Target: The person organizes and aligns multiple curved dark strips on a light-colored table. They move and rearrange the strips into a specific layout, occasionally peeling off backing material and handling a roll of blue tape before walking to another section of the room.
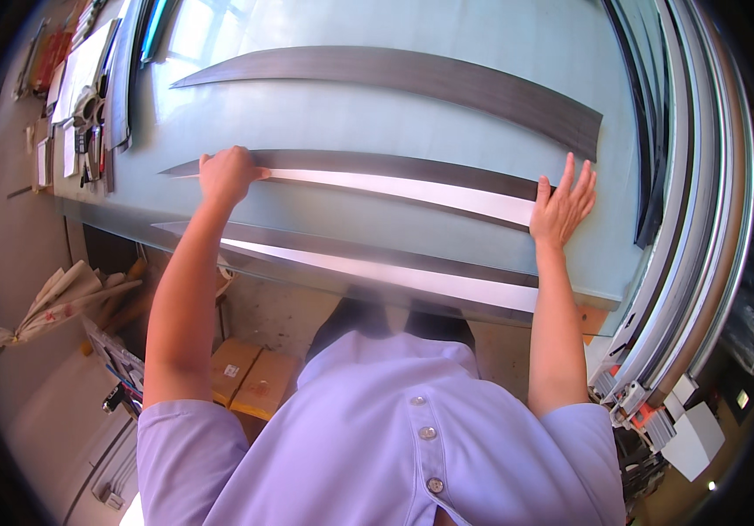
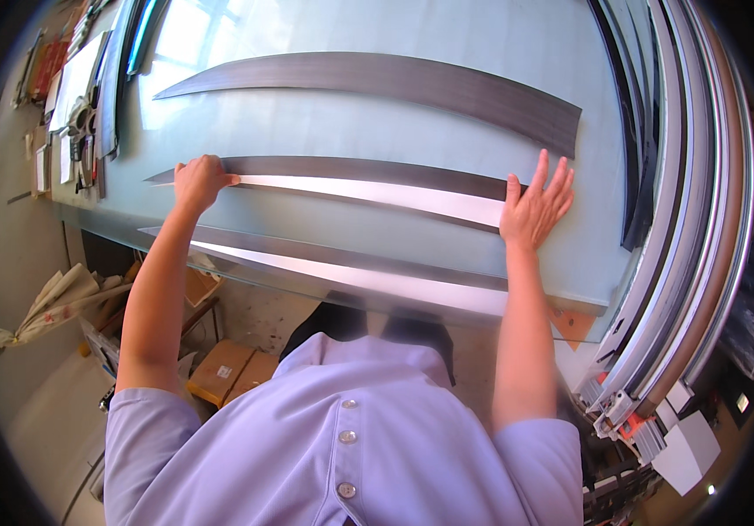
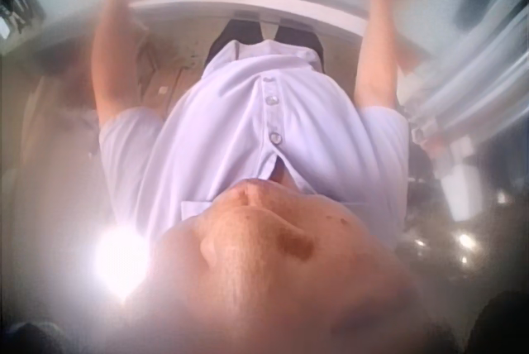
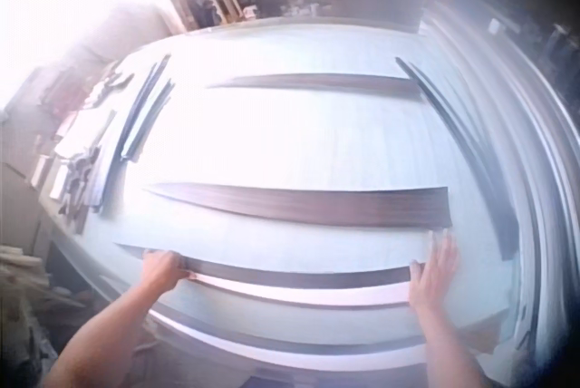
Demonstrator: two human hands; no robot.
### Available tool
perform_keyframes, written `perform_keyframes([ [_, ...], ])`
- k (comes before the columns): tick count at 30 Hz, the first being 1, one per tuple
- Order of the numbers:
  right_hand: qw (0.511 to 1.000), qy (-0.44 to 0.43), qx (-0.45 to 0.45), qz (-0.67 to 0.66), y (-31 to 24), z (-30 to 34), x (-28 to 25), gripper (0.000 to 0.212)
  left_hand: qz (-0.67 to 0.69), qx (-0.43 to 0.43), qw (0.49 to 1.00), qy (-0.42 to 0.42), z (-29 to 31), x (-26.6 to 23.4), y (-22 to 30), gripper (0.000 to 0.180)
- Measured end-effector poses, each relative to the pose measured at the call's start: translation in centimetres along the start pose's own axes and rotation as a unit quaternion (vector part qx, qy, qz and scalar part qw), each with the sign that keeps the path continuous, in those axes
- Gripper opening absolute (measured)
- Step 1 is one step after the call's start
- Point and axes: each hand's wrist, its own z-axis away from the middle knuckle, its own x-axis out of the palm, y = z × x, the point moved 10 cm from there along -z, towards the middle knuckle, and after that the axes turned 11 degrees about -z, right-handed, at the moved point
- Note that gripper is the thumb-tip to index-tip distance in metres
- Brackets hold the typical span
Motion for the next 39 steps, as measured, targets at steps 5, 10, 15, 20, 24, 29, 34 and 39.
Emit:
perform_keyframes([
  [5, 1.0, 0.008, -0.009, -0.004, 0.1, 0.0, -0.1, 0.067, -0.009, -0.017, 0.999, 0.026, -1.2, 1.3, -5.8, 0.031],
  [10, 1.0, 0.01, -0.012, -0.002, 0.0, 0.0, -0.1, 0.065, 0.019, -0.026, 0.998, 0.06, -2.2, 1.9, -11.6, 0.033],
  [15, 1.0, 0.008, -0.016, -0.01, -0.4, 0.0, -0.3, 0.064, 0.135, 0.003, 0.988, 0.075, -3.2, 4.3, -15.1, 0.036],
  [20, 0.999, 0.022, -0.019, -0.023, -0.1, 0.1, -0.3, 0.063, 0.184, 0.03, 0.981, 0.055, -4.1, 5.2, -15.8, 0.034],
  [24, 0.993, 0.038, -0.028, -0.11, 0.5, -0.1, -0.7, 0.062, 0.23, 0.039, 0.969, 0.078, -4.2, 6.2, -16.3, 0.029],
  [29, 0.971, 0.034, -0.024, -0.234, 2.3, -0.6, -1.4, 0.058, 0.29, 0.048, 0.953, 0.074, -5.1, 8.4, -18.5, 0.021],
  [34, 0.982, 0.109, -0.033, -0.148, 1.4, -0.8, -6.3, 0.045, 0.294, -0.138, 0.915, 0.24, -1.0, 0.5, -16.1, 0.015],
  [39, 0.961, 0.101, -0.09, -0.242, -17.9, -0.3, -1.6, 0.053, 0.361, 0.015, 0.827, 0.431, 4.3, -5.9, 5.9, 0.032],
])
